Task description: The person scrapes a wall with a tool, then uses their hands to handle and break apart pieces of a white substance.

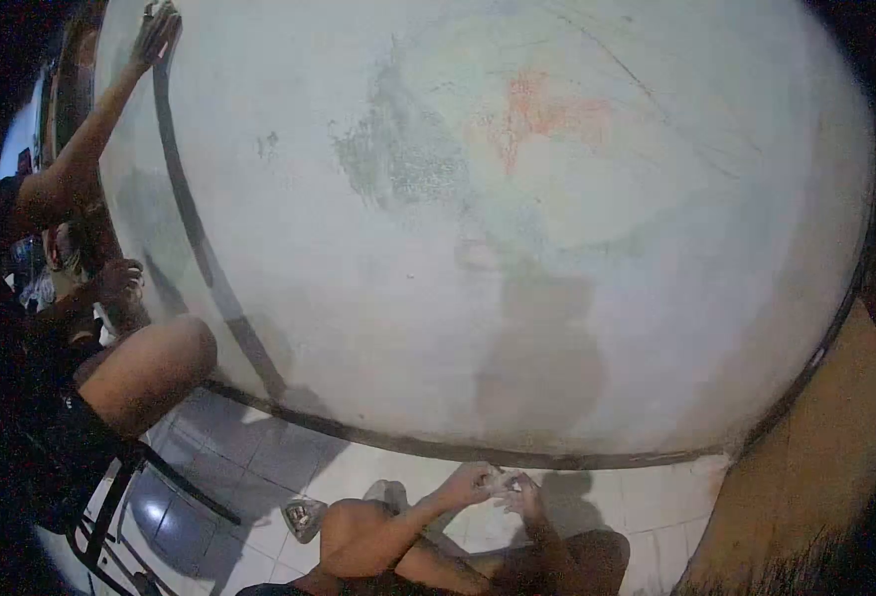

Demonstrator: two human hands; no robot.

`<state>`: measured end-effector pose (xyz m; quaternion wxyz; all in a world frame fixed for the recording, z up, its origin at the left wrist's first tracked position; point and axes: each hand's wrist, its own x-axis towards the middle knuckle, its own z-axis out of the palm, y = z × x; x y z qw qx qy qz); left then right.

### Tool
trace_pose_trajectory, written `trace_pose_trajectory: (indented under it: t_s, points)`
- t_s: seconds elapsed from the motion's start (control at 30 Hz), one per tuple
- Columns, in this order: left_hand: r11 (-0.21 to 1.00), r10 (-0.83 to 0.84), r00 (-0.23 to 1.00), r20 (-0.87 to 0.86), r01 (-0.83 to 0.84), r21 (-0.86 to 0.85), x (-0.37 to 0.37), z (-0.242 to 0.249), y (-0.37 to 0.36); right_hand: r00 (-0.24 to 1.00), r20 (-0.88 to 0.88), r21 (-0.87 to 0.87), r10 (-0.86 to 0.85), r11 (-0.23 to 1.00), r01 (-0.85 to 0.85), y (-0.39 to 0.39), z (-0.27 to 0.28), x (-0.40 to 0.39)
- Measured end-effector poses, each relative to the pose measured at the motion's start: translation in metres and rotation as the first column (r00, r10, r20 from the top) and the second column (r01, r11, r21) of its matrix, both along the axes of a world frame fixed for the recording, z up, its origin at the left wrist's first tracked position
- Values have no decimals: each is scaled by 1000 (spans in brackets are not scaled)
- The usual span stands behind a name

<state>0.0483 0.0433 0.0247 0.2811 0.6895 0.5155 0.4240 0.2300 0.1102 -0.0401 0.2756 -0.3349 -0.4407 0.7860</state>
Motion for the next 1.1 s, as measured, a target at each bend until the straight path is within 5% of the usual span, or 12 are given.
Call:
trace_pose_trajectory:
  t_s: [0.17, 0.23, 0.27, 0.33, 0.43, 0.67, 0.73, 0.77, 0.83, 0.97, 1.07, 1.1]
  points:
    - [998, -2, 1000, 4, 2, -64, 3, 14, -5, 970, 187, 315, -158, 944, 93, -8, 26, -4]
    - [994, 52, 998, 45, -48, -99, 4, 12, -5, 935, 243, 736, -258, 677, -4, -5, 27, 0]
    - [994, 55, 997, 50, -51, -96, 4, 13, -5, 935, 246, 739, -256, 674, -10, -9, 33, 0]
    - [990, 43, 999, 16, -41, -136, 4, 14, -5, 942, 180, 425, -282, 886, 184, -25, 61, -3]
    - [992, 80, 994, 69, -73, -103, 9, 23, -9, 935, -99, 479, -340, 808, 344, -12, 10, 0]
    - [988, 90, 990, -113, -104, -118, 11, 28, -8, 885, 242, 480, -397, 842, 247, 1, -1, 5]
    - [988, 88, 985, -148, -105, -110, 13, 18, -6, 916, -242, 350, -320, 852, 390, 3, -8, 8]
    - [988, 89, 985, -148, -105, -110, 13, 13, -5, 916, -242, 350, -320, 852, 390, 1, -5, 6]
    - [979, 145, 970, -197, -170, -116, 16, 4, -2, 897, 75, 528, -437, 780, 336, -5, 8, 1]
    - [963, 194, 944, -265, -236, -134, 23, 6, -2, 909, 159, 548, -385, 800, 244, -5, 17, 2]
    - [950, 161, 954, -255, -220, -223, 24, 7, -1, 919, 10, 482, -393, 807, 340, -7, 17, 3]
    - [953, 164, 948, -272, -223, -204, 24, 6, -1, 928, 112, 563, -357, 792, 237, -5, 12, 6]
